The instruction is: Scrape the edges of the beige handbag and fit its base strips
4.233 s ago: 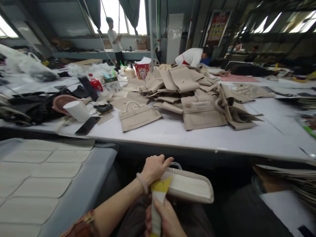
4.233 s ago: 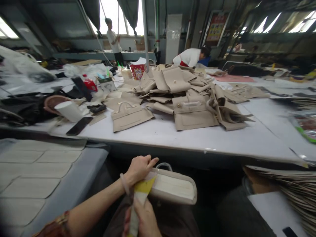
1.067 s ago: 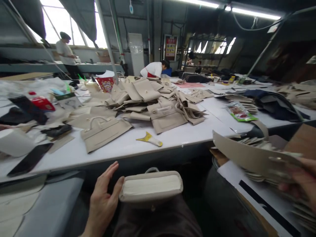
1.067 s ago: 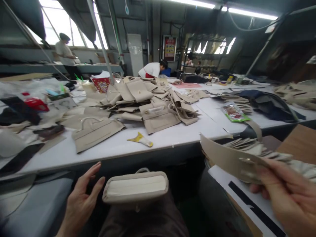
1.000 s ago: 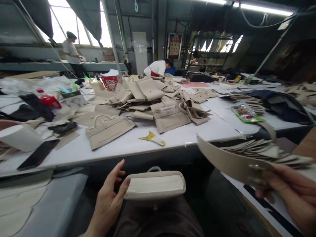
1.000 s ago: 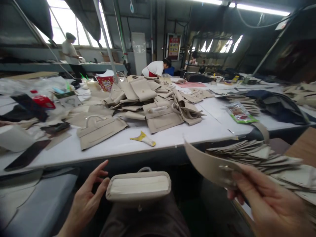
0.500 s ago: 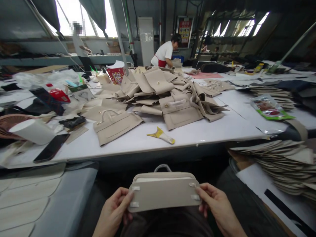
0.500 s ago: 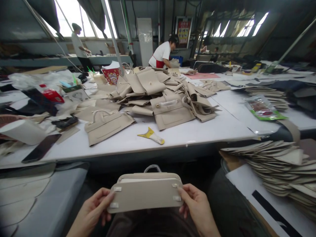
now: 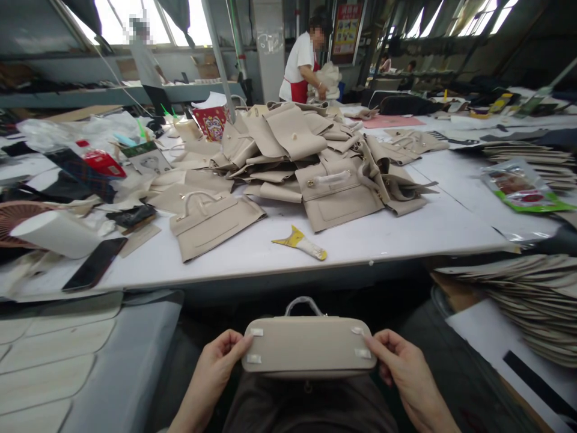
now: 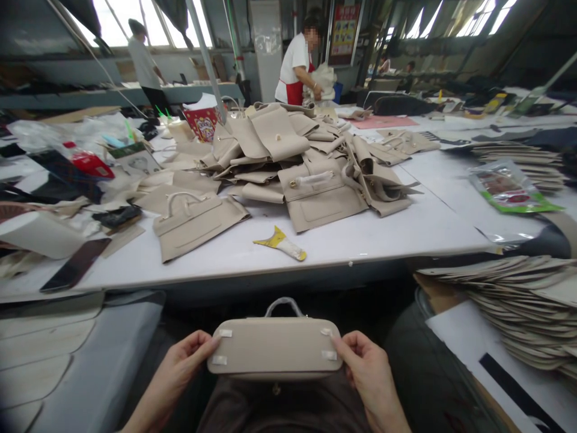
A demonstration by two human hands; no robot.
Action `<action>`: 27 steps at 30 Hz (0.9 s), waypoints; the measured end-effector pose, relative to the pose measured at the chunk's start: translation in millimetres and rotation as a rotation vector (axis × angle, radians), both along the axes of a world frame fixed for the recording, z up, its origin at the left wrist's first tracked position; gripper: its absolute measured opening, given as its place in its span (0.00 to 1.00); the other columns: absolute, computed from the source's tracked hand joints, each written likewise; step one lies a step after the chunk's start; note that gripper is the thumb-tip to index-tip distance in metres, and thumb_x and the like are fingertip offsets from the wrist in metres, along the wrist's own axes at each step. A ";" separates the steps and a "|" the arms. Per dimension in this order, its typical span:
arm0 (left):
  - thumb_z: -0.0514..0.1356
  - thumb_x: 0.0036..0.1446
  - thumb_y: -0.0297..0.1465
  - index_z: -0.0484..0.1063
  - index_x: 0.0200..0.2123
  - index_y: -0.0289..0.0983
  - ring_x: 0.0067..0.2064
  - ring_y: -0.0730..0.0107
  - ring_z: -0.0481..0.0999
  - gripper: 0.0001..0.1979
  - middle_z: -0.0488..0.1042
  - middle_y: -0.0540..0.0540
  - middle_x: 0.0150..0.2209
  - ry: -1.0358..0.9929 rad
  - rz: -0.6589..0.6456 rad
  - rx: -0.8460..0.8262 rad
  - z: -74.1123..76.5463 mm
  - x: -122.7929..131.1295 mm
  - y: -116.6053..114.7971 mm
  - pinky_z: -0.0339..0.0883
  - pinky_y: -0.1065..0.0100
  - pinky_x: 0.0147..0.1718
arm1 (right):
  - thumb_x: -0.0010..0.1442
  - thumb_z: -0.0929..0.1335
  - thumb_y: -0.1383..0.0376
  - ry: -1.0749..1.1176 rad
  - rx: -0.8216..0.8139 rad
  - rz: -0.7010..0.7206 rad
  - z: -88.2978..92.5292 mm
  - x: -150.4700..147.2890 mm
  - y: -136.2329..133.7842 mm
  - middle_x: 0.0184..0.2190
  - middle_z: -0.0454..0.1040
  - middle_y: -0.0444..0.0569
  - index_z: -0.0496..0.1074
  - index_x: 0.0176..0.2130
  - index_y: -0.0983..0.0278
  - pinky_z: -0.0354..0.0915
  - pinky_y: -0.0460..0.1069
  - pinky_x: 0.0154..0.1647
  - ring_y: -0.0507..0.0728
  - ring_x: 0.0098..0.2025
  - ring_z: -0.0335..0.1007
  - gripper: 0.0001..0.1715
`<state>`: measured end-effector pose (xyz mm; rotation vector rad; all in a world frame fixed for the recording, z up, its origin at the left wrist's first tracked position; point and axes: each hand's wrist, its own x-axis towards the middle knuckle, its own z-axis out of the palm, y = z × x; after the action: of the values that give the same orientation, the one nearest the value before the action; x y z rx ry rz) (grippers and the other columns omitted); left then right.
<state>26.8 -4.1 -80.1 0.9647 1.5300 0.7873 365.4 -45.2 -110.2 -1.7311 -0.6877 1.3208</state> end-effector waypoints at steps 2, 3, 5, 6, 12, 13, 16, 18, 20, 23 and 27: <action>0.66 0.47 0.53 0.66 0.24 0.36 0.27 0.73 0.58 0.26 0.63 0.53 0.23 -0.024 0.010 -0.023 1.1 1.3 0.0 0.53 0.73 0.25 | 0.46 0.76 0.42 0.041 -0.009 0.003 0.1 0.0 -0.6 0.17 0.61 0.39 0.67 0.25 0.65 0.48 0.43 0.17 0.47 0.18 0.52 0.31; 0.66 0.47 0.53 0.66 0.24 0.36 0.26 0.74 0.56 0.26 0.62 0.54 0.22 -0.026 0.014 -0.035 1.0 1.5 0.2 0.51 0.73 0.24 | 0.46 0.76 0.43 0.060 -0.011 -0.003 0.2 -0.2 -1.1 0.16 0.61 0.39 0.67 0.25 0.65 0.49 0.43 0.17 0.47 0.18 0.52 0.30; 0.67 0.46 0.53 0.65 0.24 0.35 0.25 0.76 0.53 0.27 0.59 0.55 0.21 -0.024 0.022 -0.056 -0.2 1.2 1.1 0.46 0.74 0.23 | 0.45 0.77 0.44 0.094 -0.009 -0.035 0.0 -0.8 -2.5 0.16 0.61 0.39 0.67 0.25 0.65 0.51 0.43 0.17 0.47 0.18 0.53 0.30; 0.67 0.46 0.53 0.65 0.24 0.35 0.24 0.76 0.52 0.27 0.58 0.55 0.20 -0.022 0.026 -0.064 -0.8 0.8 1.5 0.44 0.74 0.22 | 0.44 0.77 0.44 0.111 -0.011 -0.053 -0.6 -0.8 -3.4 0.16 0.61 0.39 0.67 0.24 0.65 0.51 0.43 0.17 0.47 0.18 0.53 0.30; 0.68 0.45 0.53 0.65 0.24 0.36 0.23 0.77 0.51 0.27 0.58 0.55 0.20 -0.034 0.033 -0.075 -0.9 0.1 3.3 0.42 0.73 0.20 | 0.44 0.79 0.47 0.199 -0.053 -0.045 -7.7 5.1 -4.8 0.17 0.64 0.40 0.69 0.26 0.65 0.54 0.44 0.17 0.48 0.18 0.56 0.28; 0.68 0.45 0.53 0.65 0.23 0.36 0.23 0.77 0.51 0.27 0.58 0.55 0.20 -0.037 0.032 -0.077 0.0 0.6 3.3 0.42 0.73 0.20 | 0.44 0.79 0.47 0.205 -0.054 -0.045 -8.1 5.4 -4.2 0.17 0.64 0.40 0.69 0.25 0.65 0.54 0.44 0.17 0.48 0.18 0.56 0.28; 0.68 0.42 0.55 0.64 0.22 0.36 0.23 0.77 0.50 0.28 0.57 0.56 0.19 -0.033 0.030 -0.096 4.4 3.2 3.0 0.41 0.73 0.21 | 0.43 0.78 0.46 0.194 -0.037 -0.075 -5.0 2.5 -2.3 0.16 0.63 0.40 0.68 0.25 0.65 0.53 0.43 0.16 0.47 0.17 0.55 0.29; 0.67 0.42 0.56 0.64 0.22 0.36 0.23 0.76 0.51 0.29 0.56 0.56 0.20 -0.020 0.022 -0.107 7.5 4.8 2.8 0.42 0.73 0.21 | 0.44 0.78 0.45 0.179 -0.026 -0.085 -0.8 -1.0 -1.3 0.15 0.62 0.39 0.67 0.25 0.65 0.52 0.42 0.15 0.47 0.16 0.54 0.30; 0.67 0.42 0.57 0.65 0.22 0.36 0.24 0.76 0.51 0.29 0.57 0.55 0.20 -0.004 0.010 -0.119 8.4 5.2 3.4 0.44 0.73 0.22 | 0.45 0.77 0.45 0.175 -0.020 -0.076 2.9 -4.0 -0.2 0.14 0.62 0.39 0.66 0.25 0.65 0.51 0.42 0.15 0.46 0.16 0.54 0.29; 0.67 0.40 0.59 0.66 0.22 0.36 0.23 0.76 0.50 0.30 0.55 0.55 0.20 0.030 0.001 -0.132 4.5 4.2 4.9 0.42 0.72 0.21 | 0.46 0.77 0.47 0.165 0.004 -0.096 5.9 -6.6 1.3 0.14 0.63 0.38 0.65 0.25 0.64 0.51 0.42 0.14 0.46 0.15 0.53 0.29; 0.67 0.40 0.58 0.67 0.23 0.36 0.23 0.76 0.48 0.30 0.54 0.55 0.20 0.052 0.003 -0.113 -2.9 3.2 5.3 0.41 0.73 0.21 | 0.48 0.76 0.47 0.138 0.016 -0.099 6.3 -8.0 2.4 0.14 0.64 0.39 0.65 0.26 0.65 0.51 0.41 0.14 0.46 0.14 0.55 0.27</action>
<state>29.9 1.2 -83.1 0.9059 1.6040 0.6748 357.4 -42.8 -103.8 -1.6230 -0.5259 1.3478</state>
